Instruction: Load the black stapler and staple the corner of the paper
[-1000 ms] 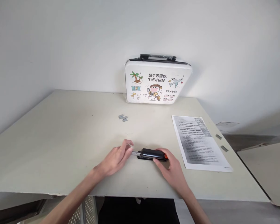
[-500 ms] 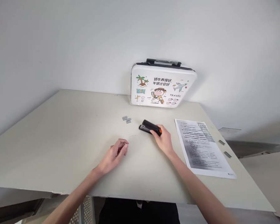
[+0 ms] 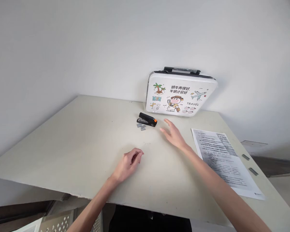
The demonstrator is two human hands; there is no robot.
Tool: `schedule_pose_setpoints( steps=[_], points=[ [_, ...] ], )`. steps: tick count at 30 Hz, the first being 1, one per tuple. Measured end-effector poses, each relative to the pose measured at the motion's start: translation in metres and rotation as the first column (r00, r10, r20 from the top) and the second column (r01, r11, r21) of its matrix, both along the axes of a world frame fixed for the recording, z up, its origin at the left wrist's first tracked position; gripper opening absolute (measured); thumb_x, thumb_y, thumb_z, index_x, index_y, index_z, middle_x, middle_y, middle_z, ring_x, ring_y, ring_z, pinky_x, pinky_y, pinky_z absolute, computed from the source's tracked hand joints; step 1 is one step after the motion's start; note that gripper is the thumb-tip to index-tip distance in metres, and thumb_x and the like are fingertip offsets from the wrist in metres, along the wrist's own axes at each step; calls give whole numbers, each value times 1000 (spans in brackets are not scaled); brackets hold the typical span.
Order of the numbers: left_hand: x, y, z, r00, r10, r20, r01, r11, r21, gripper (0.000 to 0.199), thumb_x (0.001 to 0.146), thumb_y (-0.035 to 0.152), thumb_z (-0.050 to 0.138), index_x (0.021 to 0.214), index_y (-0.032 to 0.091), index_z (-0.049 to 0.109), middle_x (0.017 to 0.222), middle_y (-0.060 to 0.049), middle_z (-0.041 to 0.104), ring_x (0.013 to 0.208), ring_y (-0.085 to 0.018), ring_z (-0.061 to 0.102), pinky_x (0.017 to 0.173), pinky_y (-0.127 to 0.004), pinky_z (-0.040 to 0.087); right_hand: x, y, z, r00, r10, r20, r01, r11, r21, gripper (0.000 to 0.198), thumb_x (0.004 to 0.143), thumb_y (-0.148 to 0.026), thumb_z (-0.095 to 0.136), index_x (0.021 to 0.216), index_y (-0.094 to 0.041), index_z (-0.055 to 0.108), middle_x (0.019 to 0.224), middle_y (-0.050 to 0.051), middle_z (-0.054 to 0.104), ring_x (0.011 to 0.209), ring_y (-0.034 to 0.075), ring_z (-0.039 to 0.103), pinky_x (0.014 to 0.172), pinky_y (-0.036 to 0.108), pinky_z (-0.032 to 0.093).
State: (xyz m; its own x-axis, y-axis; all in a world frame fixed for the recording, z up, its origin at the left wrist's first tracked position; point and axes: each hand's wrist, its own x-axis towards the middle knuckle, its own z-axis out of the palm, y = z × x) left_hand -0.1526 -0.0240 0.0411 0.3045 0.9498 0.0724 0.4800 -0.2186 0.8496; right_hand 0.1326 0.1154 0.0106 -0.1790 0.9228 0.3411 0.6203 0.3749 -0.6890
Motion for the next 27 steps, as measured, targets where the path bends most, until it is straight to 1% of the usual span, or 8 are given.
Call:
schedule_pose_setpoints(
  steps=[6,10,12,15,18,21,24,27],
  points=[
    [5,1,-2,994,-19,-107,28,996,82,28,109,42,44,107,23,63,77,1,62,62,-15,52,61,-28,41,155,-117,-7,905,-227,360,228,973,40,57,107,-54,42,159,-30,46,165,7,47,153,31,44,126,54,38],
    [7,2,-3,984,-44,-172,67,989,131,25,109,38,44,108,23,64,86,-1,69,66,-15,58,65,-29,45,183,-175,-20,872,-132,471,162,987,-23,61,107,-54,41,164,-32,40,170,3,39,158,32,34,129,58,33],
    [8,2,-2,982,-35,-187,62,988,140,26,109,39,44,108,23,64,86,-1,69,66,-15,59,65,-30,47,163,-193,-22,881,-85,466,119,992,-45,64,108,-51,43,168,-32,31,173,1,31,161,31,27,131,59,28],
    [10,4,2,985,-21,-173,55,979,198,26,110,38,44,108,22,65,94,-4,71,76,-17,65,74,-32,53,103,-210,-17,906,-44,421,82,994,-72,70,108,-48,48,170,-32,22,174,2,26,162,33,22,130,65,26],
    [10,8,3,987,-32,-158,83,941,328,24,110,34,45,112,22,65,113,-9,72,107,-23,68,96,-40,54,24,-217,-8,951,21,310,13,994,-108,73,107,-43,52,171,-29,20,176,4,19,163,35,16,130,68,22],
    [2,9,-1,970,-7,-243,105,914,392,26,110,35,47,124,23,65,137,-12,67,135,-28,57,114,-51,45,-52,-217,6,984,147,104,-126,975,-183,83,102,-46,64,171,-28,22,177,5,13,163,38,10,130,69,20],
    [-20,7,-6,908,33,-418,134,922,364,40,108,42,49,143,24,59,156,-11,57,151,-32,42,121,-58,37,-98,-213,28,962,231,-147,-265,921,-286,84,100,-45,67,170,-31,22,175,4,23,163,35,18,129,64,31],
    [-50,6,-8,836,48,-546,156,934,321,53,108,48,48,156,26,50,165,-8,47,156,-33,36,125,-57,33,-98,-210,46,928,251,-274,-327,902,-283,63,104,-40,58,164,-33,39,168,3,42,157,30,37,125,55,42]
  ],
)
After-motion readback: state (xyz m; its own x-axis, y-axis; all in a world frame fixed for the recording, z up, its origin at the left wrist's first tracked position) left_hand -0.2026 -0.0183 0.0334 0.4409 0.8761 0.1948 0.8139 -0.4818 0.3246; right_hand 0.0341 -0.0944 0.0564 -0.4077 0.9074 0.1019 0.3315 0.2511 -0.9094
